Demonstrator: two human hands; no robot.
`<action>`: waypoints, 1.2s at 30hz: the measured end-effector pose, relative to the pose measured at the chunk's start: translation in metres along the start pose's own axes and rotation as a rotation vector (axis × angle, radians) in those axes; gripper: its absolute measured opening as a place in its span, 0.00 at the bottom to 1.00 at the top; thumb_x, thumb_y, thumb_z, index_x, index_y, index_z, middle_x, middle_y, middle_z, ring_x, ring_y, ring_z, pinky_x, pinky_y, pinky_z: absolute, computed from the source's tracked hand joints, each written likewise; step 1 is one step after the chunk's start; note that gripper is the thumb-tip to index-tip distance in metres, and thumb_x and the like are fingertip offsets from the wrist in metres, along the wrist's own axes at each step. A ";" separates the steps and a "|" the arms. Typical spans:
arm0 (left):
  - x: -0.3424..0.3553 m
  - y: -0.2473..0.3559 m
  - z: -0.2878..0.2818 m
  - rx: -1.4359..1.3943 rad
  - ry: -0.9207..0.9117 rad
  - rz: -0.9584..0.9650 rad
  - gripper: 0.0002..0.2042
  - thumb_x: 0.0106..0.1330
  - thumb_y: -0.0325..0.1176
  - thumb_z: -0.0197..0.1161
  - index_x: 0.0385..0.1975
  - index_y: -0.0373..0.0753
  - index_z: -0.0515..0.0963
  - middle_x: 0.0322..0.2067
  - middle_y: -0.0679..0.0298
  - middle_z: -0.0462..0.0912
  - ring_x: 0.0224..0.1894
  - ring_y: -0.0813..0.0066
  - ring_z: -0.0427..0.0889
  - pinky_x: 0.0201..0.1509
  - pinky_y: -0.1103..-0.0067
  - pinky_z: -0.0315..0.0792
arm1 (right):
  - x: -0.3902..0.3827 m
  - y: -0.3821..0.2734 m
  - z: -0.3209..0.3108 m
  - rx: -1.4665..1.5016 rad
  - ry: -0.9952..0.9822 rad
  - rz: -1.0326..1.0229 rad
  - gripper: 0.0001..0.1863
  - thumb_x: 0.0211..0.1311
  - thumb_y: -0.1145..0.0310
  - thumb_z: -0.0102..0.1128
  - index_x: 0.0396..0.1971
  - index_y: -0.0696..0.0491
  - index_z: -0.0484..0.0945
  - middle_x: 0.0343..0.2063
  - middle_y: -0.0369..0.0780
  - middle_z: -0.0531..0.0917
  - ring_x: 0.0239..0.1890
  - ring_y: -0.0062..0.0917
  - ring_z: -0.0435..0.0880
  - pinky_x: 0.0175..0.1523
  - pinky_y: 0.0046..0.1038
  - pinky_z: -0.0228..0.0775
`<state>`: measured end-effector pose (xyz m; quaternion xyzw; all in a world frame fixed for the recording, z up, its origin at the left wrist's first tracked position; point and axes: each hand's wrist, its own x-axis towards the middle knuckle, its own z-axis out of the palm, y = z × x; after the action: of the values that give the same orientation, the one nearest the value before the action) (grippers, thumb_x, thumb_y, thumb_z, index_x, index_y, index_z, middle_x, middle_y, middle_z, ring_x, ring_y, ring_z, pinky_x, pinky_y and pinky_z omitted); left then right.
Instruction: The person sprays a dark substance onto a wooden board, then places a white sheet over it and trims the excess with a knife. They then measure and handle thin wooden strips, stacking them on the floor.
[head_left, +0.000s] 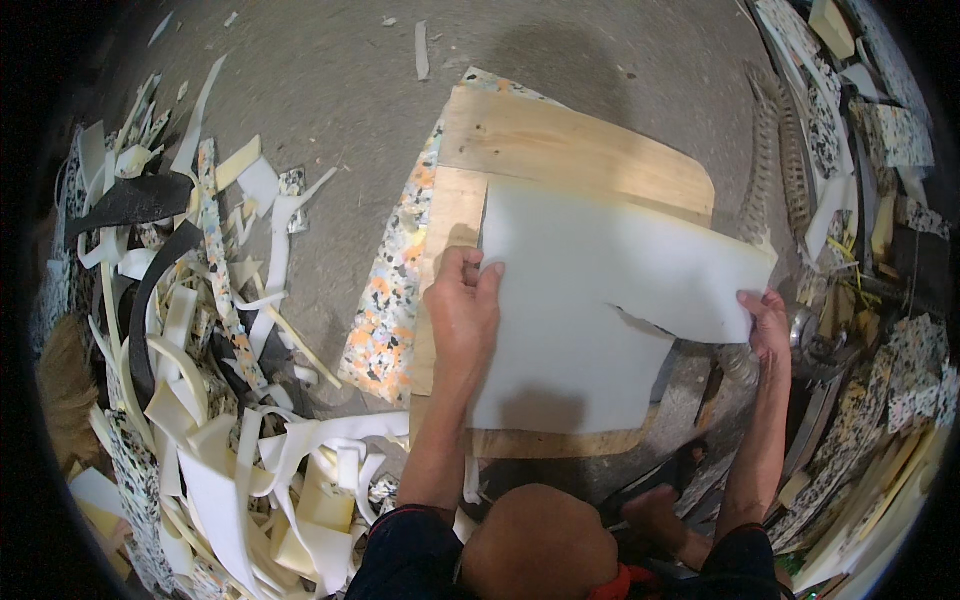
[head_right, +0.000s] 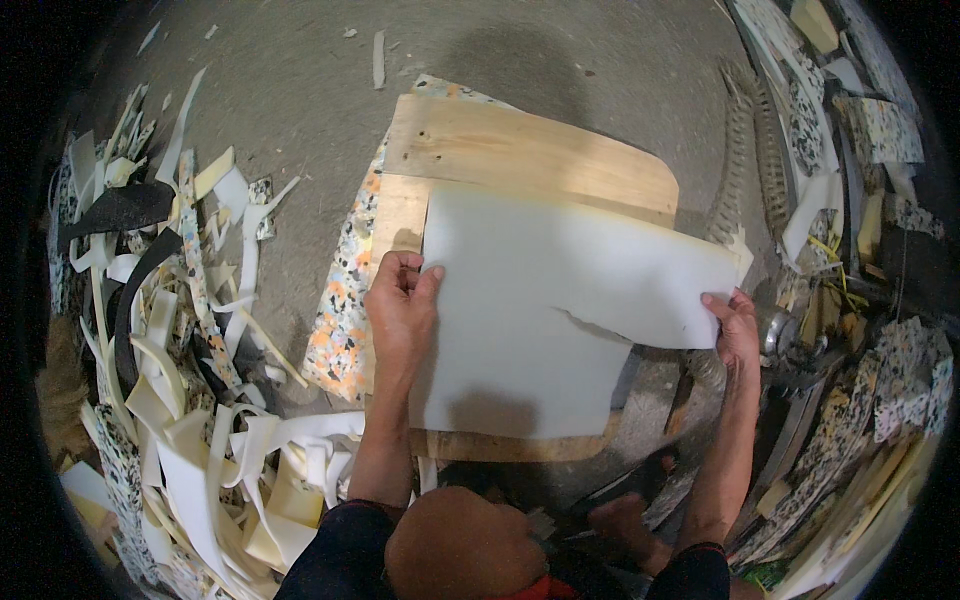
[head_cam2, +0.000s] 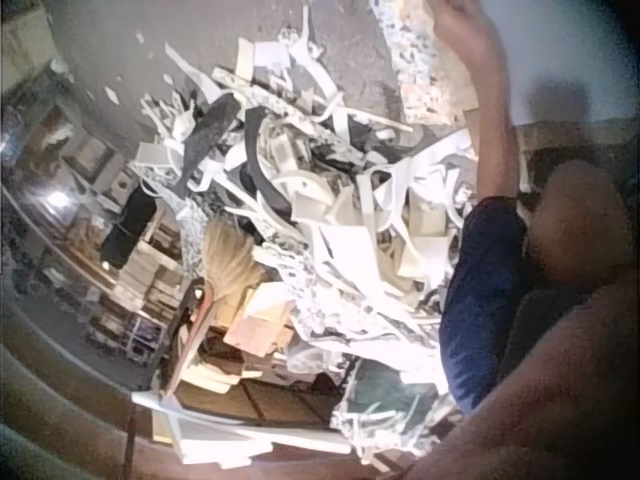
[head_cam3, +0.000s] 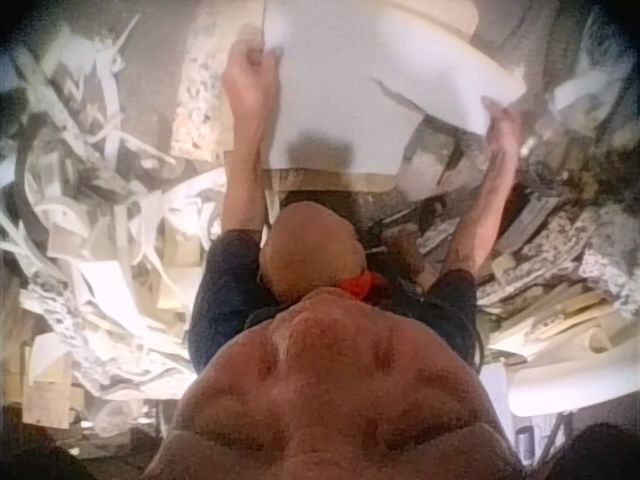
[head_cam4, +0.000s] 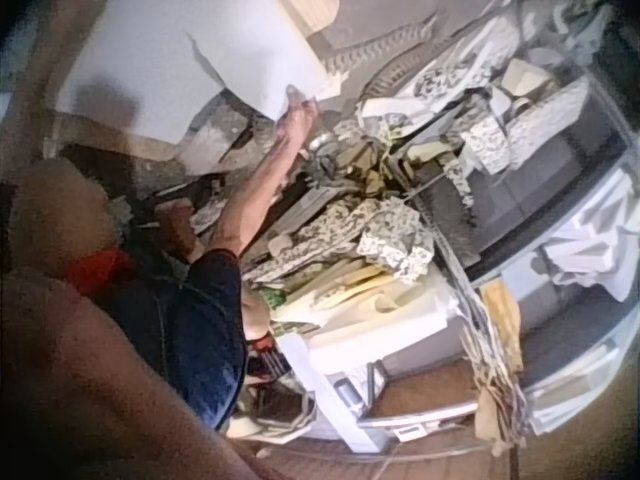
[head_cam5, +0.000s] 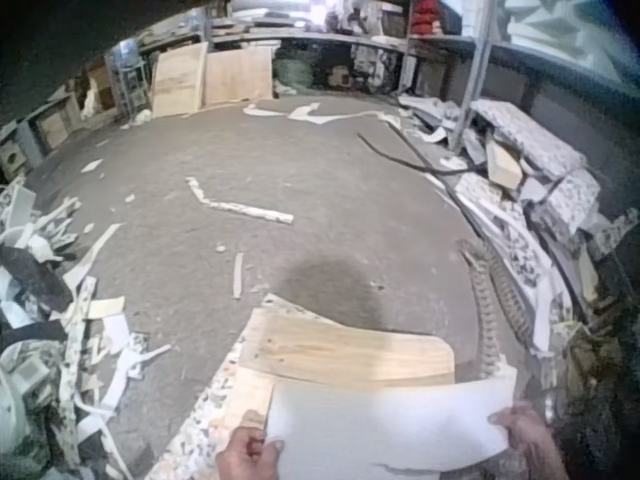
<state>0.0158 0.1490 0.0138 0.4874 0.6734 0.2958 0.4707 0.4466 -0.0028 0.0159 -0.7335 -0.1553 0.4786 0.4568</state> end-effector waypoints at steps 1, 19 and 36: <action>0.000 0.000 0.000 0.002 0.000 0.011 0.09 0.66 0.26 0.68 0.41 0.33 0.76 0.23 0.67 0.79 0.25 0.83 0.73 0.29 0.82 0.70 | 0.000 0.002 0.000 0.006 -0.007 0.000 0.15 0.57 0.77 0.71 0.45 0.61 0.82 0.40 0.42 0.88 0.39 0.26 0.87 0.47 0.29 0.81; 0.007 -0.010 0.002 0.035 0.022 0.053 0.08 0.66 0.26 0.67 0.40 0.30 0.77 0.21 0.63 0.77 0.24 0.77 0.74 0.30 0.77 0.71 | 0.004 0.009 0.012 -0.006 -0.005 0.015 0.14 0.59 0.75 0.69 0.46 0.60 0.82 0.40 0.40 0.88 0.38 0.24 0.87 0.47 0.29 0.81; 0.005 0.003 0.010 0.223 0.054 0.061 0.09 0.65 0.27 0.67 0.40 0.30 0.78 0.25 0.56 0.82 0.26 0.73 0.76 0.33 0.75 0.73 | 0.005 0.015 0.017 -0.017 0.020 0.034 0.17 0.61 0.74 0.68 0.49 0.61 0.81 0.42 0.42 0.87 0.40 0.26 0.86 0.47 0.29 0.80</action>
<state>0.0256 0.1542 0.0106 0.5487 0.6995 0.2463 0.3859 0.4313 0.0015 -0.0015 -0.7447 -0.1423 0.4774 0.4441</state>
